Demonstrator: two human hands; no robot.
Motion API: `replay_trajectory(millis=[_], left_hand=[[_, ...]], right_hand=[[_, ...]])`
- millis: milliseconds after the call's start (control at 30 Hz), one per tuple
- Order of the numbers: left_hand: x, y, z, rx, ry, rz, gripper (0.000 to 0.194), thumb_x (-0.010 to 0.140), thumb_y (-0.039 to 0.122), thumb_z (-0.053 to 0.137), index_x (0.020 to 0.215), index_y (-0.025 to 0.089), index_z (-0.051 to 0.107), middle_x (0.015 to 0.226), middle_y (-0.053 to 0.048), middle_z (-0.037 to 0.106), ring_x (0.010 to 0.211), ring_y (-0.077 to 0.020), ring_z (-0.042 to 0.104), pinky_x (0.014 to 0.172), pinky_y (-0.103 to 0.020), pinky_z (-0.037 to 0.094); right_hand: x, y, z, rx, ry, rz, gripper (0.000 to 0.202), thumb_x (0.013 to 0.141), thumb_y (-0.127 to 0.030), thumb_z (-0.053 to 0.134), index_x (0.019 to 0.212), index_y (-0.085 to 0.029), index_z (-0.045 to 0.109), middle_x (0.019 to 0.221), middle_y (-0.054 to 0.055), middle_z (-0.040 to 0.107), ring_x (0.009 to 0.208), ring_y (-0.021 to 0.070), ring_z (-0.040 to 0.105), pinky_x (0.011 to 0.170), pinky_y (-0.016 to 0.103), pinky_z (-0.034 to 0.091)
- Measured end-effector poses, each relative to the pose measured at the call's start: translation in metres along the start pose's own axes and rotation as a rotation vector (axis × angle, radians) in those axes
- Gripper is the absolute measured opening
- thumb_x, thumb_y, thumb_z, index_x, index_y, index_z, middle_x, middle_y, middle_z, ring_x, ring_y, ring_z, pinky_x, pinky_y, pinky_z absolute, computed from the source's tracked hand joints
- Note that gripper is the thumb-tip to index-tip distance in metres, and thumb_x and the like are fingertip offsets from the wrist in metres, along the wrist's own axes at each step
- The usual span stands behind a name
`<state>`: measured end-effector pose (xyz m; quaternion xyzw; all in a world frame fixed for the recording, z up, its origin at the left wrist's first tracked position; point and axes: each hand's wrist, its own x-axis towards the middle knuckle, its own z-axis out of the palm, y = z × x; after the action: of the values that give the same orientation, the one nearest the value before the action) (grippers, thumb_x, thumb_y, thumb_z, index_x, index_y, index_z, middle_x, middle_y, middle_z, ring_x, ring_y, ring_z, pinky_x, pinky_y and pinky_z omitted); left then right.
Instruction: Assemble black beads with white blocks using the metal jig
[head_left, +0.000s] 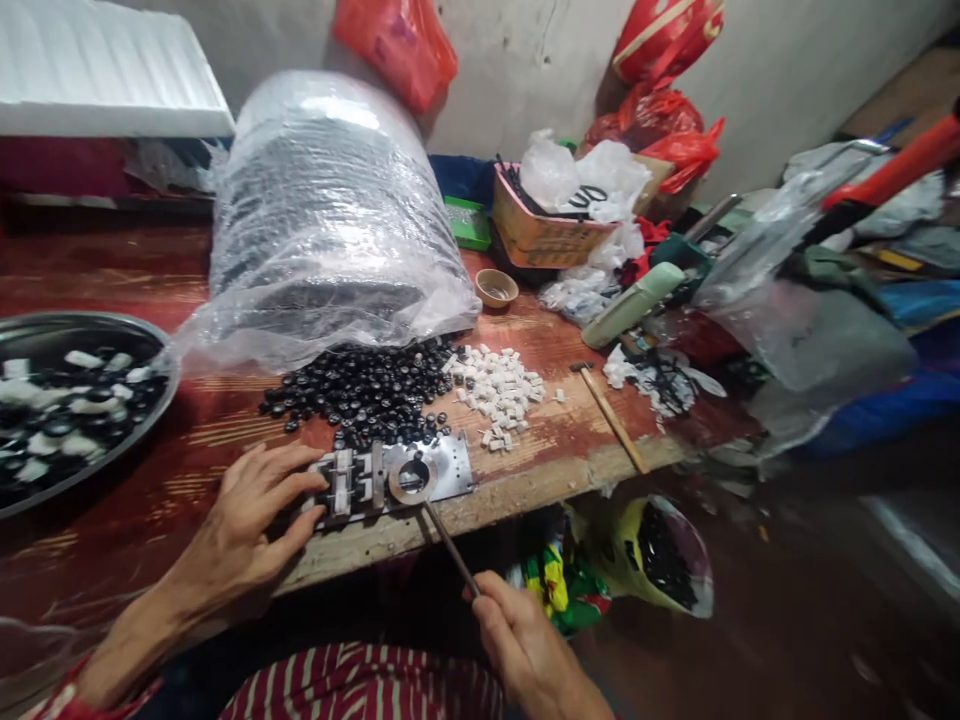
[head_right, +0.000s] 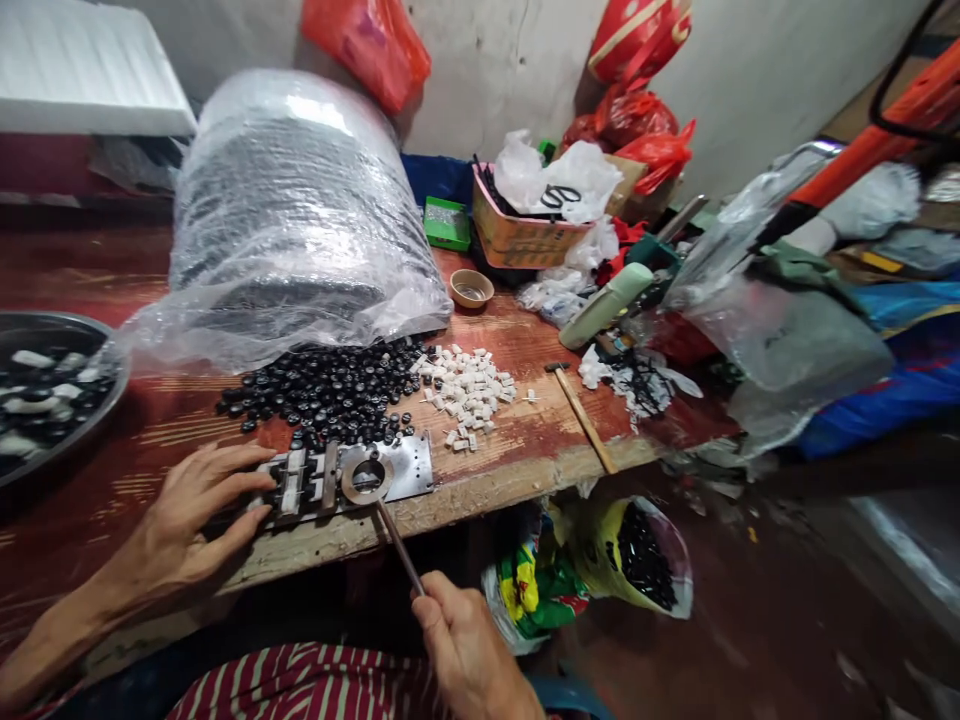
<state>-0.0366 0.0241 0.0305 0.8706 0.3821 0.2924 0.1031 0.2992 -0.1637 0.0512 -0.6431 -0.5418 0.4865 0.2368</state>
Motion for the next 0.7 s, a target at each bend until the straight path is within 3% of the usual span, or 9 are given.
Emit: replay_trajectory(millis=[100, 200, 333, 433, 567, 700], left_hand=[[0.009, -0.002, -0.002, 0.015, -0.069, 0.085, 0.019, 0.089, 0.027, 0.066, 0.107, 0.027, 0.07, 0.13, -0.005, 0.073, 0.132, -0.0299, 0.06, 0.128, -0.059, 0.026], [0.016, -0.004, 0.001, 0.022, -0.073, 0.127, 0.019, 0.087, 0.028, 0.065, 0.105, 0.027, 0.07, 0.126, -0.004, 0.074, 0.126, -0.0287, 0.063, 0.126, -0.056, 0.028], [0.021, -0.007, 0.007, -0.003, -0.08, 0.136, 0.016, 0.086, 0.028, 0.064, 0.101, 0.027, 0.071, 0.118, -0.004, 0.075, 0.117, -0.0269, 0.065, 0.122, -0.052, 0.032], [0.024, -0.006, 0.009, -0.039, -0.106, 0.108, 0.013, 0.086, 0.026, 0.064, 0.097, 0.025, 0.071, 0.112, -0.005, 0.075, 0.113, -0.0258, 0.065, 0.116, -0.048, 0.038], [0.029, 0.0, 0.007, -0.086, -0.092, 0.06, 0.011, 0.085, 0.027, 0.063, 0.092, 0.022, 0.07, 0.102, -0.004, 0.073, 0.104, -0.0239, 0.065, 0.11, -0.045, 0.043], [0.032, 0.004, 0.001, -0.123, -0.013, 0.04, 0.013, 0.086, 0.027, 0.065, 0.098, 0.023, 0.071, 0.102, -0.003, 0.073, 0.103, -0.0228, 0.066, 0.107, -0.043, 0.047]], right_hand=[[0.018, 0.001, -0.052, -0.22, -0.054, -0.016, 0.048, 0.11, -0.05, 0.04, 0.076, -0.021, 0.059, 0.064, -0.004, 0.048, 0.06, 0.0127, 0.046, 0.061, 0.026, 0.031], [0.046, 0.004, -0.094, -0.354, -0.031, -0.084, 0.042, 0.109, -0.039, 0.04, 0.077, -0.021, 0.062, 0.07, -0.003, 0.056, 0.068, 0.0142, 0.052, 0.068, 0.027, 0.034], [0.09, 0.003, -0.13, -0.504, 0.16, -0.163, 0.011, 0.095, -0.026, 0.063, 0.086, -0.021, 0.065, 0.082, 0.0, 0.067, 0.078, 0.017, 0.058, 0.072, 0.026, 0.037], [0.119, -0.004, -0.139, -0.652, 0.228, -0.146, 0.012, 0.088, -0.024, 0.076, 0.091, -0.021, 0.065, 0.088, 0.001, 0.07, 0.081, 0.0173, 0.06, 0.07, 0.025, 0.035], [0.149, -0.02, -0.13, -0.81, 0.245, -0.031, 0.031, 0.083, -0.041, 0.089, 0.093, -0.022, 0.066, 0.086, 0.002, 0.072, 0.08, 0.0192, 0.064, 0.065, 0.026, 0.03], [0.171, -0.032, -0.113, -0.86, 0.27, -0.036, 0.03, 0.092, -0.047, 0.082, 0.091, -0.021, 0.068, 0.088, 0.006, 0.075, 0.085, 0.0215, 0.067, 0.067, 0.028, 0.031]])
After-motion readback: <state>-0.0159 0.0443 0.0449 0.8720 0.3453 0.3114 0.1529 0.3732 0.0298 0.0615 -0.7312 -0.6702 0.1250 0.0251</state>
